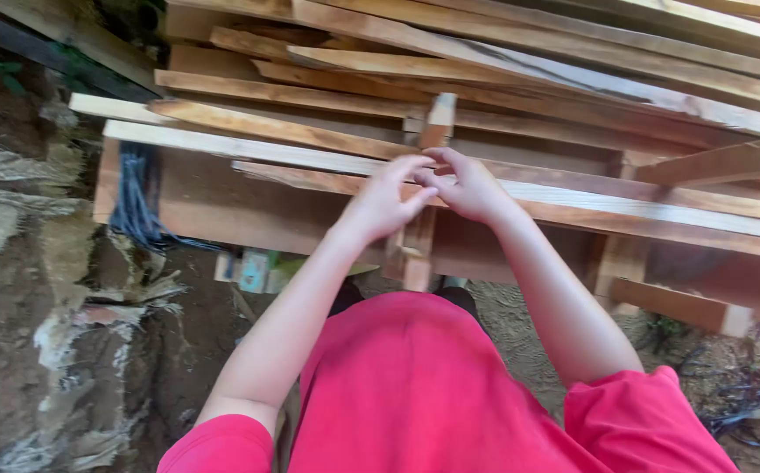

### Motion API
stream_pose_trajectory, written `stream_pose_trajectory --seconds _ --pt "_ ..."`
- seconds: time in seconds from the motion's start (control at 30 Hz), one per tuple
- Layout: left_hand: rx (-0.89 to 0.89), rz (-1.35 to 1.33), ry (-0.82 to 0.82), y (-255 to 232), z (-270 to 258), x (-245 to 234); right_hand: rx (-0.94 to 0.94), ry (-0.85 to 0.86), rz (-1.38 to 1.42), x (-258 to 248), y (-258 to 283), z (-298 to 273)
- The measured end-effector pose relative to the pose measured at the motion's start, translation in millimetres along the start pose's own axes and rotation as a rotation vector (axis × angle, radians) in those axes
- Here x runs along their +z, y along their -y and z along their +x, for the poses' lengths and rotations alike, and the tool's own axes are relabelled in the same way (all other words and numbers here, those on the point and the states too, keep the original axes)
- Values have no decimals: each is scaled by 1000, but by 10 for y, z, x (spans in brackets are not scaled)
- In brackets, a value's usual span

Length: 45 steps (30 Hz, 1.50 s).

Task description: The recorder is tying several long wood planks together into a bundle using black plastic strips.

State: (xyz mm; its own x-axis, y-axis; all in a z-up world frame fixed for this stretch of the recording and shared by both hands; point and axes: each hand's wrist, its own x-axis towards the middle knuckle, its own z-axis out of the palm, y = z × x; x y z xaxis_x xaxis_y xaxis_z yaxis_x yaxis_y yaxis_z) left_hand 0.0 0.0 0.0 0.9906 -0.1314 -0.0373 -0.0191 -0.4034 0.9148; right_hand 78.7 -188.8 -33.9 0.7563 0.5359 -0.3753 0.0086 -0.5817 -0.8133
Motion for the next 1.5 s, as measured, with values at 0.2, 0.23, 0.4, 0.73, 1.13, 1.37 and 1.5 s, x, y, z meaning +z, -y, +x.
stream_pose_trajectory --seconds 0.2,0.23,0.4,0.73,1.13,1.37,1.5 --pt "-322 636 -46 1238 -346 -1244 24 120 -264 714 932 633" --pt "-321 634 -41 1418 -393 -1370 29 118 -264 872 944 802" --pt "-227 742 85 1946 -685 -1742 95 10 -639 1722 763 1285" --pt "-24 452 -643 2826 -1654 -2449 -516 -564 -578 2655 1389 1145" --pt "-774 366 -864 4050 -2385 -2981 -20 288 -79 4650 1451 2150" --pt "-1000 144 -658 4618 -2455 -3071 97 355 -104 4806 1532 2486" --pt "-1018 147 -575 4598 -2488 -3051 146 392 -126 4991 1549 2601"
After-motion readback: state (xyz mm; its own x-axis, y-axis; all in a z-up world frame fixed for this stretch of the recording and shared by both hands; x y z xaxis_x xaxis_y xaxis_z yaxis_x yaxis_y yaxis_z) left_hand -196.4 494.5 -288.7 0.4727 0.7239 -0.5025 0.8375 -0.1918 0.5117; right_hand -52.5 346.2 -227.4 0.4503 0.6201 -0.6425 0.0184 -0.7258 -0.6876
